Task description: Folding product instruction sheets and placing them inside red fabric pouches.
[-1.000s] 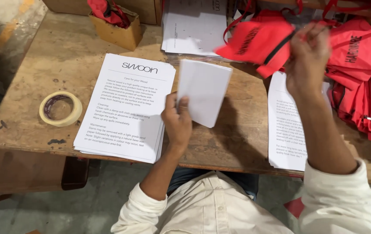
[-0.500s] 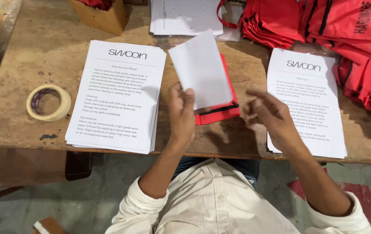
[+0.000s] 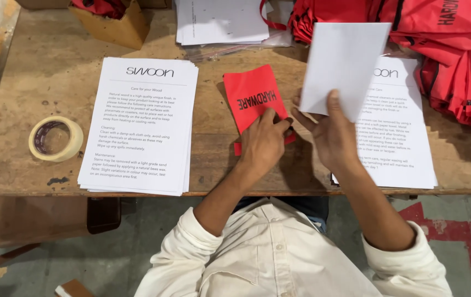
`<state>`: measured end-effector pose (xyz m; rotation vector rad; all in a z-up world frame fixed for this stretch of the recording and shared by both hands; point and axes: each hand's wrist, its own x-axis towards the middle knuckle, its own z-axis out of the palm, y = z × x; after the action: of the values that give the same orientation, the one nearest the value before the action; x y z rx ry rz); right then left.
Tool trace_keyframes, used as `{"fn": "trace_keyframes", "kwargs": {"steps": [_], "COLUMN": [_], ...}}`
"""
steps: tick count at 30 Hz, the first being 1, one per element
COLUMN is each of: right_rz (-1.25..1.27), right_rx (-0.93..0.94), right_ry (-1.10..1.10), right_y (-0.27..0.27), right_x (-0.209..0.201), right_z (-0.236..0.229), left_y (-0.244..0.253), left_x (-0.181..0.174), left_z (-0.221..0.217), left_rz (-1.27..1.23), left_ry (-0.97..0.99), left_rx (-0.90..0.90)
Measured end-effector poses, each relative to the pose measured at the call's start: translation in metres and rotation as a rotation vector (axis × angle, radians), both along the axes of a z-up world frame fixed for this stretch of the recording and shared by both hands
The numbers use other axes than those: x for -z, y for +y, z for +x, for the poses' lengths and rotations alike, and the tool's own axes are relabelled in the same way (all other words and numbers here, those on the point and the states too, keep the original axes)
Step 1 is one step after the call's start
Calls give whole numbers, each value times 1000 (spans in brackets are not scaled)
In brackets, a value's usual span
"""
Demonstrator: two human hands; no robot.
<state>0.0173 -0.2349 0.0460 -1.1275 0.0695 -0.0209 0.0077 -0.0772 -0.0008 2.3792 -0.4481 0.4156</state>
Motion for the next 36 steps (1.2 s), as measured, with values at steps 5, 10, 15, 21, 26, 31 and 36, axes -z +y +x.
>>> {"fn": "trace_keyframes", "kwargs": {"steps": [5,10,15,21,26,31,36], "right_rz": [56,-6,-84,-437,-740,-836,-837], "right_rx": [-55,-12,17,122,213,208,203], "right_ry": [5,-7,10,-103,-161,-106,-210], "right_y": [26,34,48,45,46,46,49], "right_x": [20,27,26,62,66,62,66], "right_z": [9,10,16,27,32,33,31], "left_y": [4,7,5,0,6,62,97], "left_x": [9,-13,-2,4,12,-16,-30], "left_z": [1,1,4,8,13,-23,-44], "left_rz": [-94,-77,-92,26,82,34,9], "left_ry": [-30,162,178,263,266,274,400], "left_rx": [20,-1,-14,-28,10,6,-72]}}
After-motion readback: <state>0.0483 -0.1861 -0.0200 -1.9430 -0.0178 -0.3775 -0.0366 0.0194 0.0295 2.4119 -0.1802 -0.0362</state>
